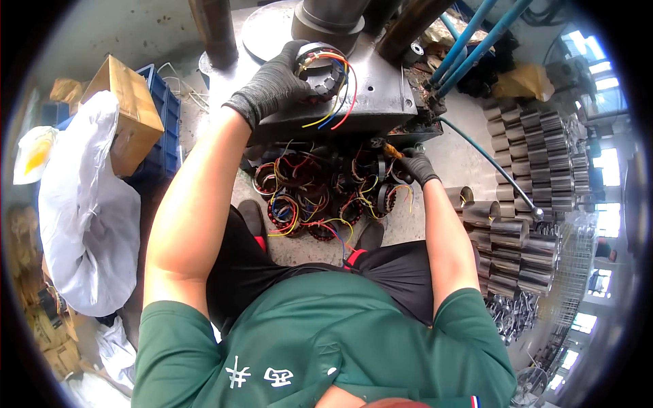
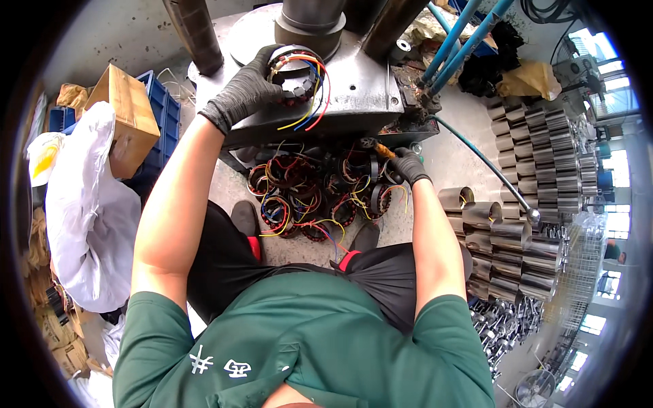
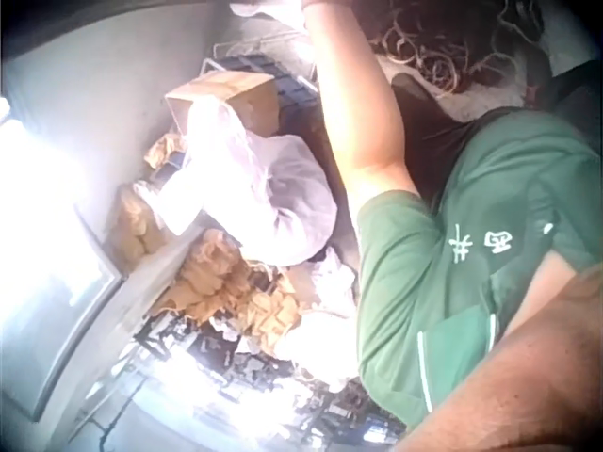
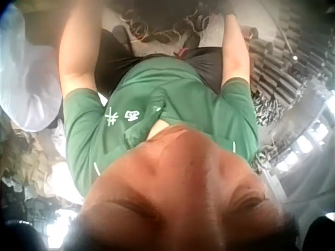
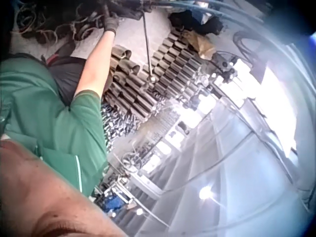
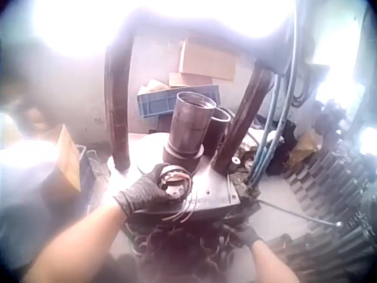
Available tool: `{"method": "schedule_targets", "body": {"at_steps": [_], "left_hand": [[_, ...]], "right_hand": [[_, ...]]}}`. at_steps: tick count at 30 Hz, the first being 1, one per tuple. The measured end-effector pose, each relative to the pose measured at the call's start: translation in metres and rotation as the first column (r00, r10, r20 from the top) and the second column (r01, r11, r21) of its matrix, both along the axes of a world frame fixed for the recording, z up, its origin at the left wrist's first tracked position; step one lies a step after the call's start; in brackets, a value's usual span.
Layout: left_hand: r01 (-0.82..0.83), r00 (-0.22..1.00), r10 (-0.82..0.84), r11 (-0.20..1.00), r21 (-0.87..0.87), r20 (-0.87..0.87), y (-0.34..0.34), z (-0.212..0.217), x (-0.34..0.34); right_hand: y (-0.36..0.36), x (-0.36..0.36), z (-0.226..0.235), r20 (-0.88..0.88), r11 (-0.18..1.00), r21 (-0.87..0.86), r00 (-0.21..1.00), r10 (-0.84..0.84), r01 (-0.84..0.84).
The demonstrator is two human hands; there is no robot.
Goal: The person organizes wires on a stator, fits it into a metal housing, and then uses a hydraulic press to seat the stator inside the housing.
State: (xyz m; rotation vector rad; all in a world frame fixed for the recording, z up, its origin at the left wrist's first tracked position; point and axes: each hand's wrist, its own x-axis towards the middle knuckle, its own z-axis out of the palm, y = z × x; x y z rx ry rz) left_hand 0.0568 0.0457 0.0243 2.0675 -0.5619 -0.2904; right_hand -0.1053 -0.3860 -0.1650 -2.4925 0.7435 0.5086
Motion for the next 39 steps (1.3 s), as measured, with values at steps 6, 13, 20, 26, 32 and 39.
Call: {"method": "schedule_targets", "body": {"at_steps": [6,13,20,26,32,39], "left_hand": [[0.045,0.997,-0.049,0.995,-0.086,-0.053,0.0,-0.014,0.007],[0.08,0.997,-0.082,0.986,-0.143,-0.011,-0.016,-0.005,-0.002],[0.117,0.991,-0.111,0.99,-0.074,0.077,-0.008,-0.01,-0.006],[0.103,0.989,-0.101,0.995,-0.012,0.11,-0.002,0.006,-0.014],[0.13,0.969,-0.128,0.991,0.004,0.213,-0.005,0.015,-0.029],[0.094,0.955,-0.096,0.995,0.019,0.28,-0.009,0.004,-0.026]], "right_hand": [[-0.035,0.031,-0.053,0.088,0.939,0.343,0.996,0.006,-0.036],[-0.056,0.027,-0.059,0.127,0.968,-0.003,0.96,0.251,-0.252],[0.085,0.001,0.196,0.468,0.879,0.381,0.88,0.084,-0.286],[0.184,-0.013,0.297,0.834,0.646,0.437,0.551,-0.03,-0.626],[0.216,0.002,0.24,0.928,0.704,0.192,0.361,0.098,-0.684],[0.223,0.015,0.199,0.95,0.854,0.036,0.282,0.132,-0.519]]}}
